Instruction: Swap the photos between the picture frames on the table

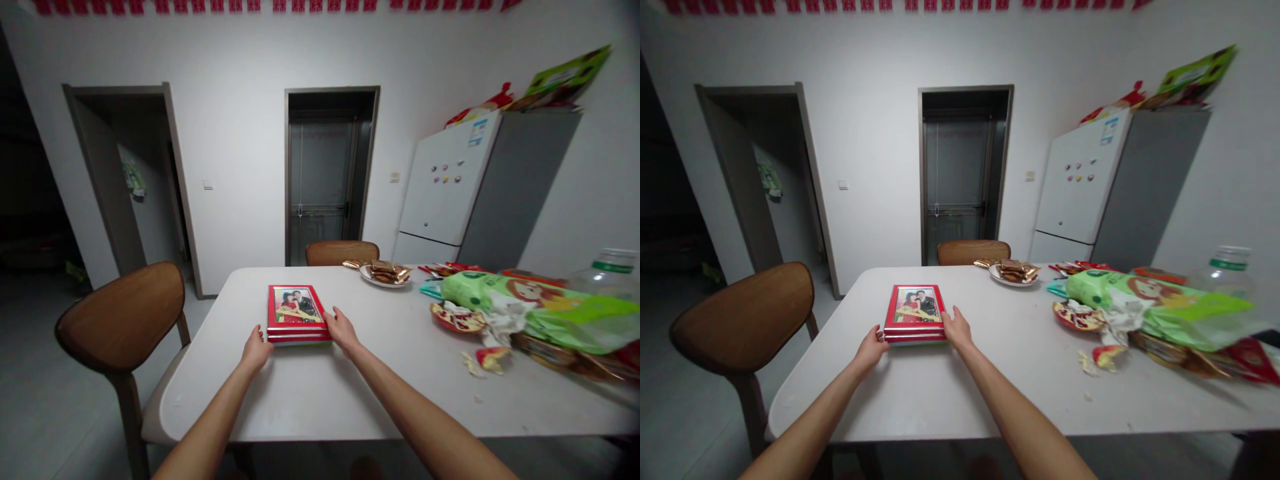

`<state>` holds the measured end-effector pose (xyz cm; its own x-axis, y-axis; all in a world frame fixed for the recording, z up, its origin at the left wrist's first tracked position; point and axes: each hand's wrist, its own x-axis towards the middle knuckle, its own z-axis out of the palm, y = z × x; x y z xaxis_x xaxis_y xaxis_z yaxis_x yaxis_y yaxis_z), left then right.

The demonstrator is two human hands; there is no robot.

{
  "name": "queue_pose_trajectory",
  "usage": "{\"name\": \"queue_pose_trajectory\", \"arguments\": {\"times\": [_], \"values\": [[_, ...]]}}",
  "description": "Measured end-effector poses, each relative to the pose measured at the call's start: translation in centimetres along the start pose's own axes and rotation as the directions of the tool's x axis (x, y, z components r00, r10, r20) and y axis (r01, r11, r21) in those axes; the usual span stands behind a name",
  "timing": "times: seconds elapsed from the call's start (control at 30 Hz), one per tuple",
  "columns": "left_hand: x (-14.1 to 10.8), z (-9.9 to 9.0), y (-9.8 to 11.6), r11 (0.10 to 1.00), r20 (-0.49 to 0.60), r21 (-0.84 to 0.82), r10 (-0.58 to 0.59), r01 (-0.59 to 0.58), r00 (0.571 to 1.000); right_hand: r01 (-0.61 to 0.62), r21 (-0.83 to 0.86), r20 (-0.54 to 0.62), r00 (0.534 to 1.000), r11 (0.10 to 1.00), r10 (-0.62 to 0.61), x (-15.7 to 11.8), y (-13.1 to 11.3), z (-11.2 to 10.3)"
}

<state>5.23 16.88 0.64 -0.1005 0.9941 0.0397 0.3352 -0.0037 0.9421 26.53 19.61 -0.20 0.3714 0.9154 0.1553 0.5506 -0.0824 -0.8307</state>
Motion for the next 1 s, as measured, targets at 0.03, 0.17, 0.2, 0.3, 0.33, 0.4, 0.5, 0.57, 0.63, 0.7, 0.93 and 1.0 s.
{"name": "queue_pose_trajectory", "arguments": {"times": [0.03, 0.17, 0.2, 0.3, 0.33, 0.4, 0.5, 0.57, 0.63, 0.7, 0.93, 1.0], "values": [[-0.3, -0.4, 0.2, 0.999, -0.026, -0.044, -0.006, 0.005, 1.000, 0.007, -0.004, -0.032, 0.999, 1.000, -0.007, -0.2, -0.2, -0.3], [-1.9, -1.5, 3.7, 0.969, -0.089, -0.238, 0.050, -0.070, 0.995, 0.167, 0.274, -0.055, 0.986, 0.947, -0.158, -2.7, -4.5, -1.9], [-2.5, -1.5, 5.2, 0.952, -0.092, -0.285, 0.086, -0.109, 0.992, 0.219, 0.424, -0.016, 0.972, 0.879, -0.235, -3.8, -6.3, -2.5], [-5.1, -1.3, 10.5, 0.868, -0.052, -0.431, 0.249, -0.246, 0.967, 0.265, 0.777, 0.057, 0.874, 0.571, -0.482, -7.6, -11.9, -4.7], [-6.1, -1.3, 12.0, 0.759, 0.019, -0.573, 0.390, -0.310, 0.921, 0.258, 0.837, 0.054, 0.838, 0.482, -0.542, -8.7, -13.4, -5.4], [-7.8, -1.4, 14.3, 0.596, 0.077, -0.736, 0.546, -0.323, 0.834, 0.238, 0.902, 0.020, 0.811, 0.360, -0.585, -10.5, -15.3, -6.7], [-9.5, -1.7, 15.4, 0.531, 0.115, -0.796, 0.604, -0.290, 0.789, 0.201, 0.925, 0.030, 0.808, 0.324, -0.588, -11.8, -15.9, -7.7], [-9.7, -1.8, 15.0, 0.544, 0.129, -0.790, 0.598, -0.283, 0.791, 0.182, 0.926, 0.049, 0.810, 0.330, -0.584, -12.0, -15.4, -7.6], [-9.5, -1.6, 14.1, 0.564, 0.135, -0.778, 0.580, -0.277, 0.803, 0.164, 0.929, 0.058, 0.822, 0.333, -0.567, -11.8, -14.6, -6.9], [-8.9, -1.2, 12.9, 0.620, 0.149, -0.745, 0.513, -0.245, 0.846, 0.136, 0.920, 0.075, 0.858, 0.366, -0.508, -11.5, -13.4, -5.8], [-6.6, -1.0, 9.4, 0.825, 0.294, -0.564, 0.158, 0.037, 0.943, -0.265, 0.681, 0.416, 0.907, 0.682, -0.063, -9.7, -8.9, -2.1], [-6.3, -1.5, 10.1, 0.834, 0.334, -0.547, 0.142, 0.069, 0.932, -0.234, 0.668, 0.413, 0.907, 0.707, -0.090, -9.5, -9.7, -2.5]]}}
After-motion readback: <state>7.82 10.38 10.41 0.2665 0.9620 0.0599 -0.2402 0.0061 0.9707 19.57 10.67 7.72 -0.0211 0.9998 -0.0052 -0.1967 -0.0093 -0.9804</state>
